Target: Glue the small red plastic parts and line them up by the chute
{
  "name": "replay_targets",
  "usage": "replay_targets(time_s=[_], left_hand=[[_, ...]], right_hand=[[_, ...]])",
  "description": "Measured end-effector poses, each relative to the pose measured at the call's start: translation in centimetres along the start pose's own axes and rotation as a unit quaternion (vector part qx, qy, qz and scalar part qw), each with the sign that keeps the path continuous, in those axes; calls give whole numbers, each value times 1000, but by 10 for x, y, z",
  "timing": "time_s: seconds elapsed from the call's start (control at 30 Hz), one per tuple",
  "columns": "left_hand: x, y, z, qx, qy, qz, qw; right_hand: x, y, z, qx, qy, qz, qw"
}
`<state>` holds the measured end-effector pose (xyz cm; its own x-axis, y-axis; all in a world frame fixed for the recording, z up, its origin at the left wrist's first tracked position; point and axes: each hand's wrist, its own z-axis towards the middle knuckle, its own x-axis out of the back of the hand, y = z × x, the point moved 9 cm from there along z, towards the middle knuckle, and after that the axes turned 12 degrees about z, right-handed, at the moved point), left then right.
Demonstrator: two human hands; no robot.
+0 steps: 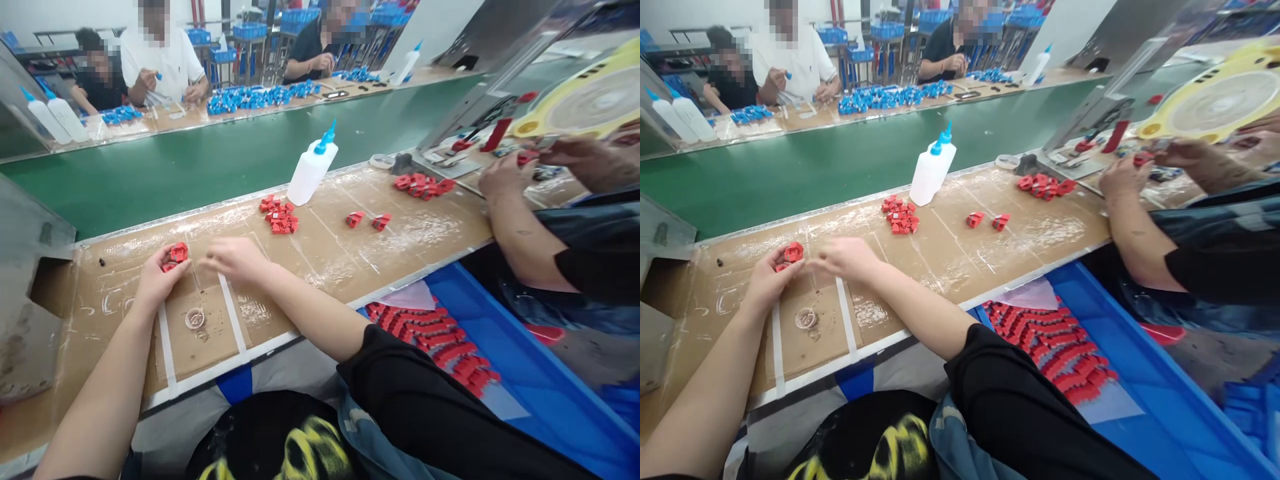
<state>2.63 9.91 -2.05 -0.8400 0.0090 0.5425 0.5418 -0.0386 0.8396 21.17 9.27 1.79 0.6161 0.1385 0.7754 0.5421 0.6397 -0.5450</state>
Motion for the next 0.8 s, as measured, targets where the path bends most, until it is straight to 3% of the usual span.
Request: replay_targets(time_s=[0.07,0.1,0.2,0.27,0.4,0.57,0.8], left_hand=[[0,-1,-1,-11,11,15,1000],[0,-1,-2,-16,14,18,1000],[-4,2,-5,-41,9,21,999],[-7,4,-7,-53,0,19,998],[-9,4,-11,-54,-12,19,998],[-8,2,-12,-55,-4,30,998],[-9,0,-11,-47,-5,50,998]], right_hand=[[43,50,1,-159,92,-82,980],[61,73,-1,-228,107,-126,960],[91,124,-3,-337,66,-220,913],[94,140,-1,-343,33,-239,908],[80,147,0,-320,6,-245,915],[71,151,4,-315,5,-255,914],[77,158,6,-313,15,-265,912]])
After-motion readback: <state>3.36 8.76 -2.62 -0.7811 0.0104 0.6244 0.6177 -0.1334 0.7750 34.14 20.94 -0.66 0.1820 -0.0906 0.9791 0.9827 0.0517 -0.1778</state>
